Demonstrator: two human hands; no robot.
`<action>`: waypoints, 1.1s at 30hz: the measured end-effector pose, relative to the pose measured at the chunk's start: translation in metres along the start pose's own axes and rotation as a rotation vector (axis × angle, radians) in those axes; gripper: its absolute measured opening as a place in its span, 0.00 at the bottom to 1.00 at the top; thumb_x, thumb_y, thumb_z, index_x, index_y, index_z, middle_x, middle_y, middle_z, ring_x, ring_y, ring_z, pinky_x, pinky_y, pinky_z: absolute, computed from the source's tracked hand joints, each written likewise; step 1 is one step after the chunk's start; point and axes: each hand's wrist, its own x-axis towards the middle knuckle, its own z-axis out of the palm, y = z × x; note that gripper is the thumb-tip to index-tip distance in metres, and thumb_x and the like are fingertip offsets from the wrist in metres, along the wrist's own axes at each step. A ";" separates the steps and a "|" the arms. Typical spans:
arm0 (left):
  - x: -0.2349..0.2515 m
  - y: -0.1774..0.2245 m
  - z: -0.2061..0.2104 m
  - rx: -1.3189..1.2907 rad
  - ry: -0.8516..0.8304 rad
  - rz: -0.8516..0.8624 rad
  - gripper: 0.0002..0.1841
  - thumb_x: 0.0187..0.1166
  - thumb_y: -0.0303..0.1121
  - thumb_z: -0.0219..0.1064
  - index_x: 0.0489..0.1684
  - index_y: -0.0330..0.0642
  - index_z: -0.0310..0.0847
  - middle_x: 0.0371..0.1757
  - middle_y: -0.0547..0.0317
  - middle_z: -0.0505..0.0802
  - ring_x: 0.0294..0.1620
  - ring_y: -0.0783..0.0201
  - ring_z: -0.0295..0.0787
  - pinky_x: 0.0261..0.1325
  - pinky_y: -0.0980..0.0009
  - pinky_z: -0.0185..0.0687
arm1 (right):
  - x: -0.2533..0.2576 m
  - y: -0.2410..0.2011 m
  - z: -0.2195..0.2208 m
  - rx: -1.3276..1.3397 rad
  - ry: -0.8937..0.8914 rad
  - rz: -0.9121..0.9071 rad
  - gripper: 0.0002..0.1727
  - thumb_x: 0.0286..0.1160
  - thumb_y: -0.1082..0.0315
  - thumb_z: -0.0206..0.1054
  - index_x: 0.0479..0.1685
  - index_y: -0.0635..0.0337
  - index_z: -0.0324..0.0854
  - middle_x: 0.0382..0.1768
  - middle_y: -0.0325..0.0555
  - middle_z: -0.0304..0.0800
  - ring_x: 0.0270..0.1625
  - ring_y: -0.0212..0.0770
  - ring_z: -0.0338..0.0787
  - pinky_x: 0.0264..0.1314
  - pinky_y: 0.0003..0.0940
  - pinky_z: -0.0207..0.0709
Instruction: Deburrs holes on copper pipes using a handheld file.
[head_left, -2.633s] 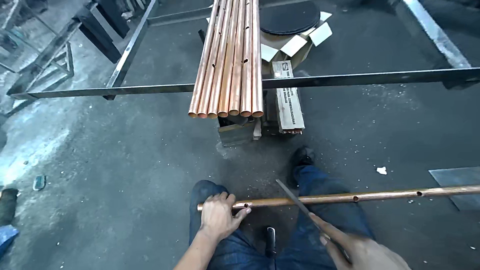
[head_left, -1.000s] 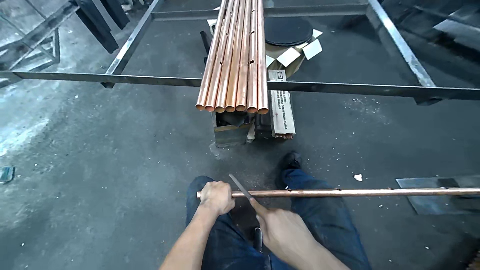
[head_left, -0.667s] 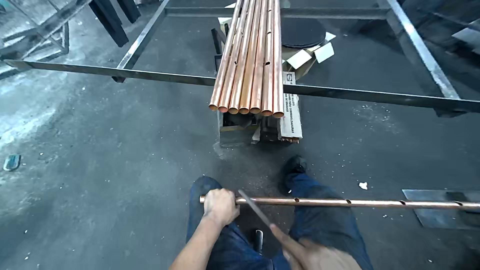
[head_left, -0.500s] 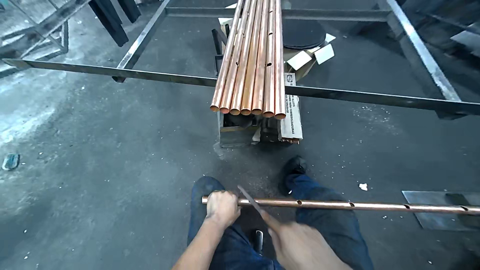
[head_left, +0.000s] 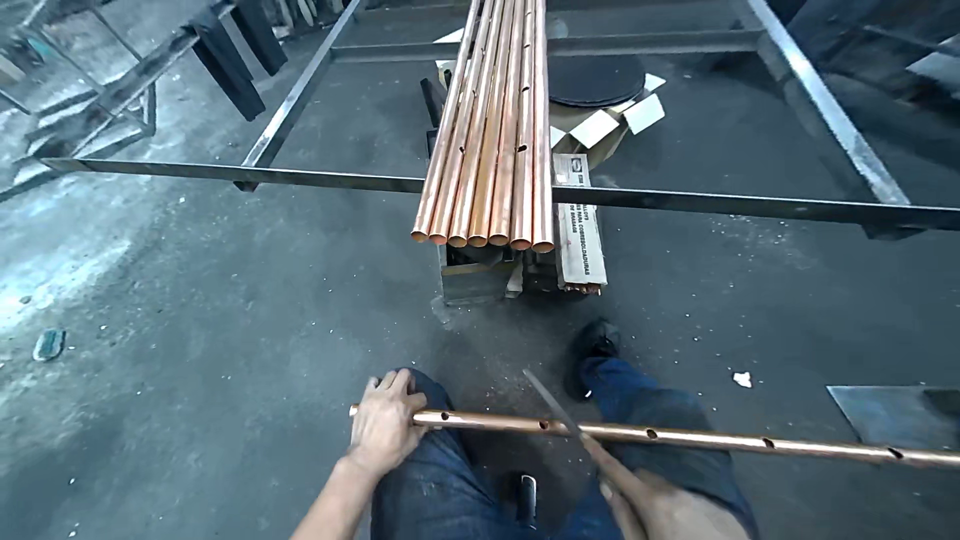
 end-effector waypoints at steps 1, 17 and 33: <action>0.004 0.000 -0.003 0.013 -0.038 -0.009 0.27 0.66 0.71 0.71 0.39 0.56 0.91 0.58 0.58 0.90 0.65 0.52 0.85 0.68 0.46 0.77 | 0.000 0.002 0.013 0.003 0.002 0.005 0.30 0.91 0.52 0.49 0.92 0.37 0.65 0.43 0.62 0.93 0.38 0.65 0.94 0.37 0.65 0.84; 0.064 0.108 -0.013 0.055 -0.642 -0.131 0.20 0.80 0.51 0.60 0.47 0.45 0.89 0.51 0.48 0.95 0.57 0.44 0.93 0.59 0.40 0.85 | -0.010 0.012 0.019 0.093 0.059 0.006 0.30 0.90 0.49 0.50 0.91 0.37 0.66 0.44 0.55 0.95 0.39 0.59 0.95 0.38 0.60 0.86; 0.094 0.107 -0.021 -0.015 -0.851 -0.209 0.21 0.70 0.53 0.64 0.37 0.43 0.87 0.47 0.46 0.94 0.53 0.43 0.93 0.48 0.35 0.85 | -0.031 0.018 0.017 0.039 0.026 -0.096 0.28 0.92 0.50 0.47 0.90 0.35 0.67 0.42 0.57 0.92 0.38 0.60 0.93 0.34 0.58 0.84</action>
